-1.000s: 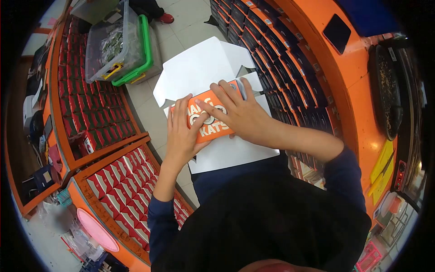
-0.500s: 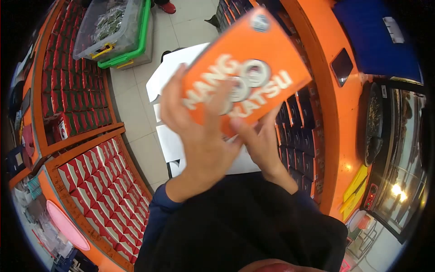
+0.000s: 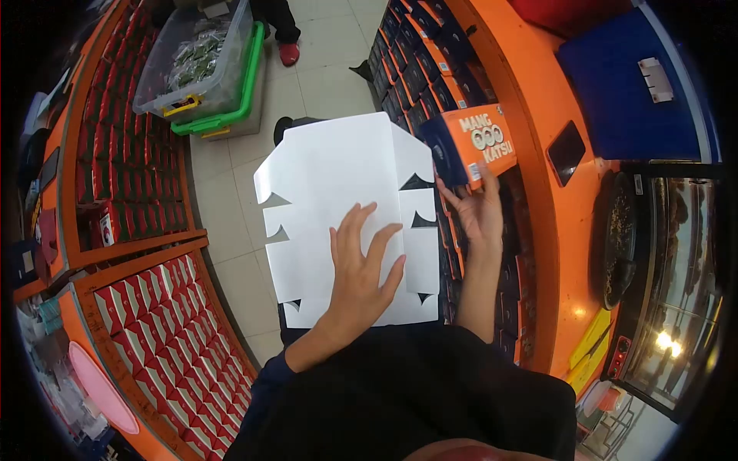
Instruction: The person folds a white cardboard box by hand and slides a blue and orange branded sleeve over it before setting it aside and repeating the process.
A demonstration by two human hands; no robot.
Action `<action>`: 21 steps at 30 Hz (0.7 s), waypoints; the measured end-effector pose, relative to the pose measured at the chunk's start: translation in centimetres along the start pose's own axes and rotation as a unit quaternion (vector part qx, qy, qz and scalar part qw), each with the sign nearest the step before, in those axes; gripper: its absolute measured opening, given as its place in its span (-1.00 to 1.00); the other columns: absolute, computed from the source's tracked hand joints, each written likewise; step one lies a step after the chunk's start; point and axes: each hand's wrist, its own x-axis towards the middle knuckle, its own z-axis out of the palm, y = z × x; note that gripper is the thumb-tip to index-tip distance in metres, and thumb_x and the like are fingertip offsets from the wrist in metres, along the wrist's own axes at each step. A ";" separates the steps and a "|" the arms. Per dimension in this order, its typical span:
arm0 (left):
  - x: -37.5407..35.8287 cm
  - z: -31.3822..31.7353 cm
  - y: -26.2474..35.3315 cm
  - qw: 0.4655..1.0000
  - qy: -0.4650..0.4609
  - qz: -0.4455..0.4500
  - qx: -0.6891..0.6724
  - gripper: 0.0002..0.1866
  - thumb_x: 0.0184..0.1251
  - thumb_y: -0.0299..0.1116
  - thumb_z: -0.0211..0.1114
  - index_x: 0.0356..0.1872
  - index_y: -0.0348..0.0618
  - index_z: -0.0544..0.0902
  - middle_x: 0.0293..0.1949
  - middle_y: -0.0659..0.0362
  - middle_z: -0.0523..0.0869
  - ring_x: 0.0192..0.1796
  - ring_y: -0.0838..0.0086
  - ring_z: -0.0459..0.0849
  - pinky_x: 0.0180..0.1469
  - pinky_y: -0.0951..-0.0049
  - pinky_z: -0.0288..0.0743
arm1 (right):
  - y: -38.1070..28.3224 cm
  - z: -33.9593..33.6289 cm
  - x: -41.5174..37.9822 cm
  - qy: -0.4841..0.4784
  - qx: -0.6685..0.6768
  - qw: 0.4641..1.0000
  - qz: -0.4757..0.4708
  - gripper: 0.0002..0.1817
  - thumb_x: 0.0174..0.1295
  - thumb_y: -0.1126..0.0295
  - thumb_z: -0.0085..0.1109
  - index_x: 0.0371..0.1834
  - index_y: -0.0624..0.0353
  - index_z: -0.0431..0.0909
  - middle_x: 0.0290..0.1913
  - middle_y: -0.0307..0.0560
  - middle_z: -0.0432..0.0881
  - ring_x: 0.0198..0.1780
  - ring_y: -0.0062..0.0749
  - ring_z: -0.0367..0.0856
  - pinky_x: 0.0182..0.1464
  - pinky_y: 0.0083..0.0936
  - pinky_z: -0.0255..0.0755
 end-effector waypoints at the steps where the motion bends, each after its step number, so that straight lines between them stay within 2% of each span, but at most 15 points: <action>1: -0.2 0.1 0.0 1.000 0.003 0.005 0.001 -0.56 0.22 -0.44 0.35 0.15 -0.10 0.54 0.36 -0.09 0.30 0.46 -0.07 0.21 0.44 -0.15 0.06 | 0.6 -0.2 0.5 0.031 0.014 0.999 0.002 -0.22 0.25 0.36 0.34 0.41 0.04 0.02 0.28 0.18 0.25 0.27 -0.01 0.38 0.08 0.20 0.62; 3: -0.3 0.3 -0.2 1.000 -0.015 -0.005 0.000 -0.58 0.23 -0.44 0.35 0.14 -0.06 0.55 0.36 -0.06 0.30 0.46 -0.06 0.20 0.45 -0.18 0.03 | 1.7 -0.5 1.1 0.002 0.020 0.998 -0.053 -0.20 0.28 0.41 0.31 0.46 -0.01 -0.04 0.33 0.14 0.22 0.32 -0.06 0.31 0.08 0.18 0.62; 6: -0.4 0.3 -0.7 1.000 -0.008 -0.009 -0.002 -0.60 0.24 -0.44 0.34 0.13 -0.05 0.56 0.37 -0.04 0.30 0.47 -0.05 0.20 0.45 -0.18 0.02 | 4.2 -0.8 2.7 0.036 0.000 0.994 -0.104 -0.11 0.31 0.41 0.28 0.53 -0.10 -0.19 0.34 0.03 0.29 0.26 -0.15 0.41 0.09 0.13 0.62; 11: -1.0 0.9 -1.4 1.000 -0.013 -0.014 0.006 -0.61 0.26 -0.44 0.33 0.12 -0.06 0.56 0.37 -0.04 0.30 0.46 -0.06 0.21 0.45 -0.18 0.02 | 5.7 0.1 5.1 0.057 0.013 0.985 -0.164 -0.12 0.32 0.40 0.28 0.52 -0.03 -0.18 0.41 -0.04 0.22 0.22 -0.19 0.46 0.09 0.01 0.65; 15: -1.3 1.4 -2.2 1.000 -0.017 -0.008 -0.020 -0.62 0.27 -0.44 0.31 0.12 -0.06 0.55 0.38 -0.04 0.30 0.47 -0.04 0.20 0.46 -0.18 0.00 | 5.2 -0.7 8.5 0.057 -0.007 0.973 -0.223 -0.20 0.34 0.34 0.27 0.47 0.06 -0.11 0.39 0.02 0.24 0.25 -0.20 0.42 0.05 -0.04 0.64; 18: -1.2 1.4 -2.2 0.999 -0.024 -0.020 -0.009 -0.63 0.27 -0.42 0.31 0.11 -0.04 0.56 0.37 -0.04 0.30 0.48 -0.04 0.18 0.46 -0.22 -0.03 | 3.9 -0.2 10.1 0.119 -0.015 0.968 -0.219 -0.21 0.28 0.28 0.36 0.36 0.15 -0.05 0.35 0.11 0.25 0.29 -0.23 0.34 0.02 -0.20 0.59; 21: -1.0 1.5 -2.2 0.999 -0.030 -0.023 0.003 -0.65 0.27 -0.40 0.32 0.09 -0.02 0.57 0.37 -0.04 0.30 0.48 -0.04 0.17 0.46 -0.27 -0.06 | 2.8 1.6 11.3 0.129 -0.044 0.954 -0.267 -0.18 0.28 0.25 0.37 0.35 0.14 -0.10 0.31 0.19 0.26 0.28 -0.22 0.36 0.06 -0.17 0.58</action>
